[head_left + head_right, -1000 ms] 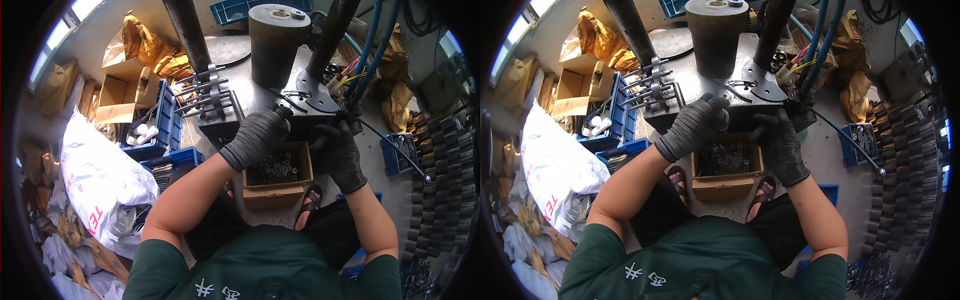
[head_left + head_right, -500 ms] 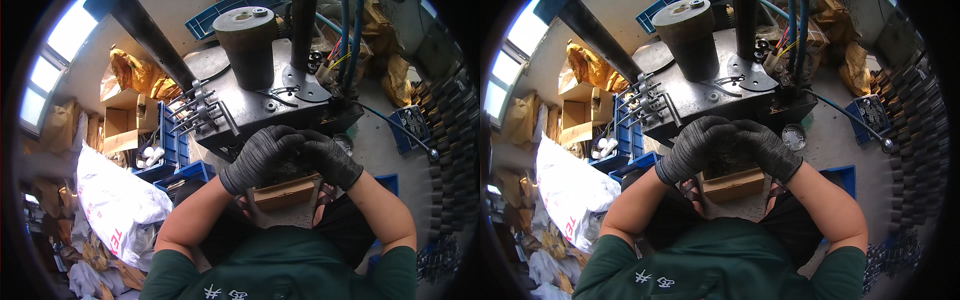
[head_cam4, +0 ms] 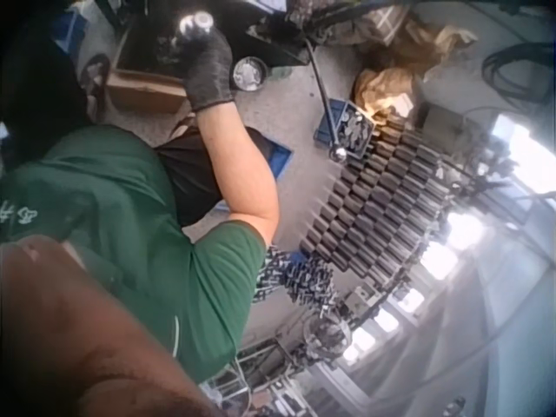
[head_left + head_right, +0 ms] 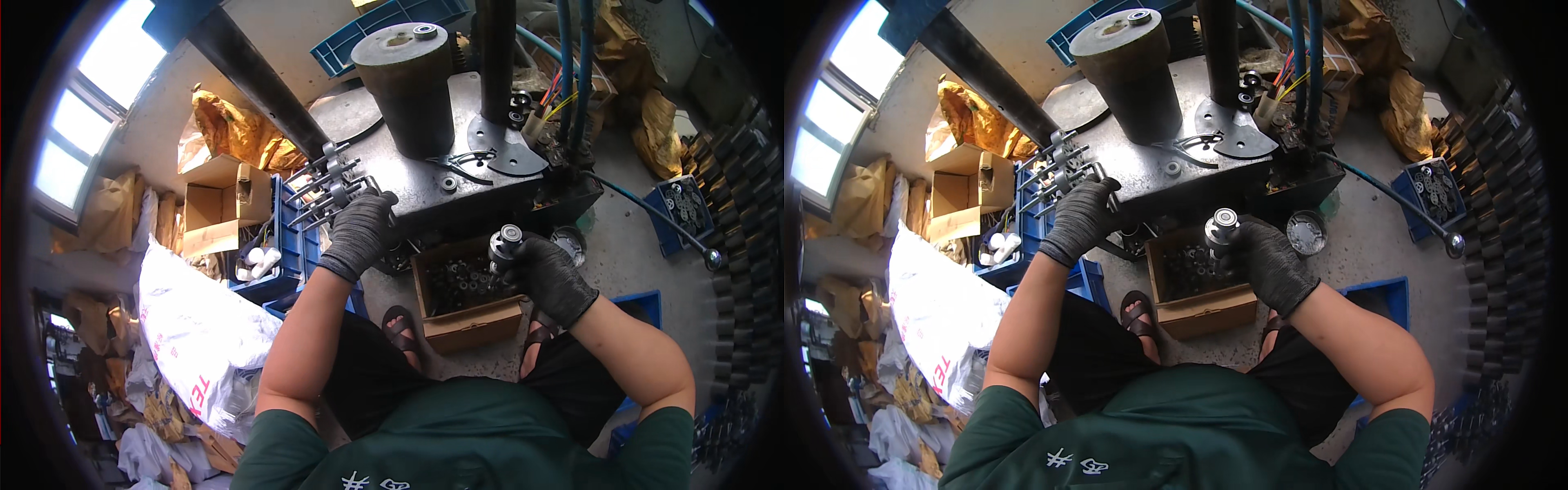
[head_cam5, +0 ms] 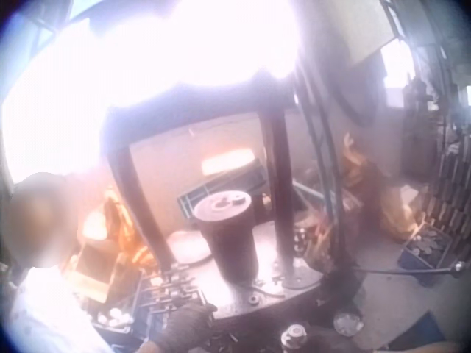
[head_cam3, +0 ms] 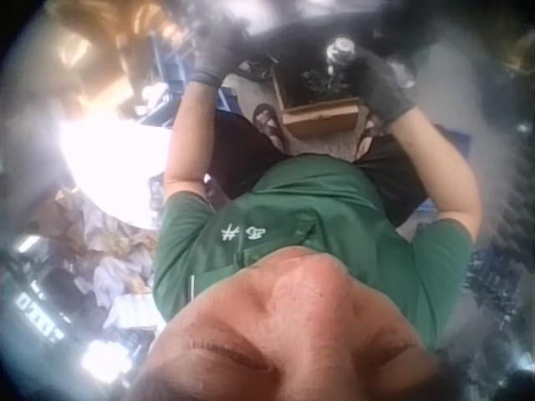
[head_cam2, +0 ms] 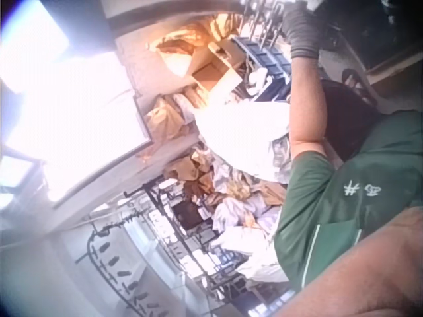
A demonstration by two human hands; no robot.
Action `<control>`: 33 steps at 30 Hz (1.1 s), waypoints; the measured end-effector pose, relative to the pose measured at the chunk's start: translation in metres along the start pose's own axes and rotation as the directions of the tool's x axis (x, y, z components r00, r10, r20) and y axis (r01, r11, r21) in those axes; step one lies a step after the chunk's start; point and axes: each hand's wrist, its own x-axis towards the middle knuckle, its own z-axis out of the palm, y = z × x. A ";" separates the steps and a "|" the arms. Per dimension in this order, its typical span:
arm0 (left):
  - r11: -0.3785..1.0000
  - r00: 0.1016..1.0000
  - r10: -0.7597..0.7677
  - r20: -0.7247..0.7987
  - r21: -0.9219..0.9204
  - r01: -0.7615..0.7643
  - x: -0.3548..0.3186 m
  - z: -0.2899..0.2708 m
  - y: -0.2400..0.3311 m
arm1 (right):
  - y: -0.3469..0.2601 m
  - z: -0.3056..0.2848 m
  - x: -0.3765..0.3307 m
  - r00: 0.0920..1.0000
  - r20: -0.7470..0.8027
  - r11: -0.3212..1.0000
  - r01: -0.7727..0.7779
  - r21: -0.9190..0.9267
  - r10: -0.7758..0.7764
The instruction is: Operating a hydraulic press machine to assemble or stamp metal components.
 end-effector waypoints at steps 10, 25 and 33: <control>0.997 0.987 -0.064 0.146 -0.036 0.070 0.009 0.017 0.002 | -0.004 0.000 -0.018 0.997 -0.012 0.997 0.071 0.002 -0.071; 0.947 0.992 0.125 0.024 -0.300 -0.113 0.036 0.038 0.024 | -0.011 -0.001 -0.033 0.992 -0.125 0.999 0.018 -0.028 -0.022; 0.923 0.989 0.149 0.005 -0.358 -0.137 0.042 0.044 0.020 | -0.012 -0.019 -0.029 0.994 -0.090 0.996 0.060 -0.061 -0.065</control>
